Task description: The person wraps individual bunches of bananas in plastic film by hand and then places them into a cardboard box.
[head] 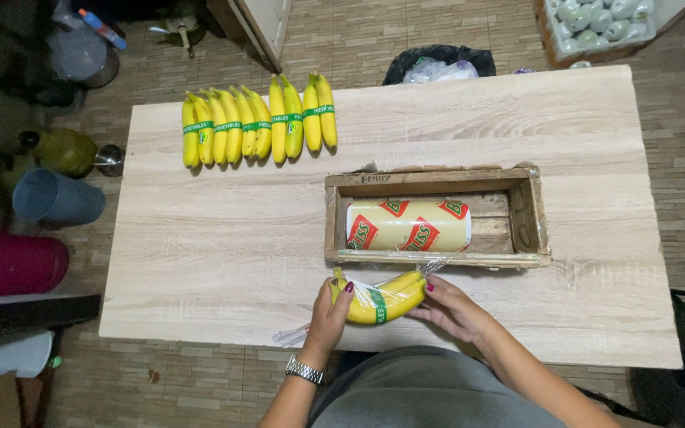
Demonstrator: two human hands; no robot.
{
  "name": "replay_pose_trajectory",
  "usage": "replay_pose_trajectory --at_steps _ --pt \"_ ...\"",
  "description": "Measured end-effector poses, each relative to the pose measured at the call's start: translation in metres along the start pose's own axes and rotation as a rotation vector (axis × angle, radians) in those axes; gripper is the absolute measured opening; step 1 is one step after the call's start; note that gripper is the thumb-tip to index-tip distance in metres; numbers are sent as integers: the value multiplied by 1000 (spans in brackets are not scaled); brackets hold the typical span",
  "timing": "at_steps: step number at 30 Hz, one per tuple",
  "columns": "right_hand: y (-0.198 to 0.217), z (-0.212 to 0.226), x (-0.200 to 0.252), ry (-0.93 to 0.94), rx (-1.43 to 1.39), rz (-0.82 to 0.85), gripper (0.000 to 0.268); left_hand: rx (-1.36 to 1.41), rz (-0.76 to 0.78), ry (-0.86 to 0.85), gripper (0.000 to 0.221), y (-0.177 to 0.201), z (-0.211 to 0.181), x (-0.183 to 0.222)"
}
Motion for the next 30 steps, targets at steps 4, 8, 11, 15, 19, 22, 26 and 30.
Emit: replay_pose_trajectory --at_steps 4,8,11,15,19,22,26,30 --pt "-3 -20 -20 -1 -35 75 65 -50 42 -128 36 4 13 -18" --pt "3 -30 -24 157 94 218 58 -195 195 -189 38 12 34 -29" --pt "2 -32 -24 305 174 273 62 -144 419 -50 70 24 56 -37" --pt "-1 -34 -18 240 -7 236 58 -76 258 32 105 77 95 -56" --pt "4 -42 -16 250 -46 207 61 -1035 -121 -282 64 79 93 -58" --pt "7 -45 -18 280 -57 200 62 -1293 -41 -438 61 59 84 -51" --pt "1 -45 -17 290 -95 198 60 -1406 119 -513 42 54 101 -54" --pt "-2 -44 -15 322 -109 209 60 -1198 31 -529 26 76 69 -56"
Point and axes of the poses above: each hand's wrist, its own x-axis away from the middle knuckle, its own y-axis out of the back of the hand, z = x × y, the point moved 7 cm from there along -x, towards the middle knuckle, and after that the axes turned 14 degrees about y, right-handed, at the moved point
